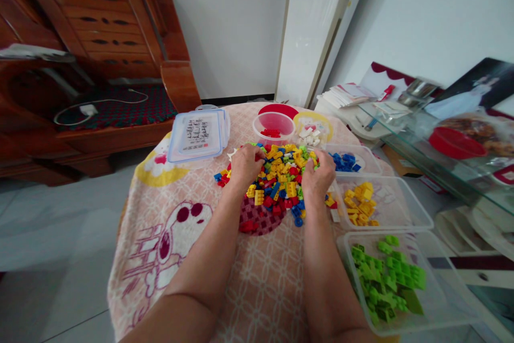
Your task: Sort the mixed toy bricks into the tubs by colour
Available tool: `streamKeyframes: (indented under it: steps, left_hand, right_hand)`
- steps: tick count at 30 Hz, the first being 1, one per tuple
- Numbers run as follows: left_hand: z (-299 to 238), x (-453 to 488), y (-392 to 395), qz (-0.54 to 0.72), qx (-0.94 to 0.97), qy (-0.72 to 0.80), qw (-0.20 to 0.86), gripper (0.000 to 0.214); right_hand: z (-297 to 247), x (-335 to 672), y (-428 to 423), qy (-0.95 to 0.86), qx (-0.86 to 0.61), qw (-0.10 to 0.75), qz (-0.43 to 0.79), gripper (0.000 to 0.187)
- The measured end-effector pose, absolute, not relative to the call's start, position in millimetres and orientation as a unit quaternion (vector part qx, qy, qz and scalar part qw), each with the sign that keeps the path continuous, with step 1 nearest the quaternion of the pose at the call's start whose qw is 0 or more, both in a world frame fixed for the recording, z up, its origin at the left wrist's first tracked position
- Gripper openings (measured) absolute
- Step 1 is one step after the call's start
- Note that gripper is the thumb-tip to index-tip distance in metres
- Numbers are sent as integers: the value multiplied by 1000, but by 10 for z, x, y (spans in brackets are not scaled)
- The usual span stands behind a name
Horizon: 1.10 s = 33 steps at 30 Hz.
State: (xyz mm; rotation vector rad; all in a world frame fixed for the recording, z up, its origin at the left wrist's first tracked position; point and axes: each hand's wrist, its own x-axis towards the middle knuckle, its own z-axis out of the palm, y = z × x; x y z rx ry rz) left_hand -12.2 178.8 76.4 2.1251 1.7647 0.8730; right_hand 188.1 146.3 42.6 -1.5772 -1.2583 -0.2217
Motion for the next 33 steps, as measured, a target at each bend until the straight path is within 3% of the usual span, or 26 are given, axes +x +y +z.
streamKeyframes:
  steps: [13, 23, 33]
  left_hand:
    - [774, -70, 1789, 299, 760, 560, 138, 21]
    - [881, -60, 1734, 401, 718, 485, 298, 19]
    - [845, -41, 1744, 420, 714, 461, 318, 22]
  right_hand:
    - [597, 1462, 1370, -618, -600, 507, 15, 28]
    - [655, 1350, 1341, -628, -551, 538, 113, 26]
    - [589, 1414, 1372, -548, -558, 578, 233, 22]
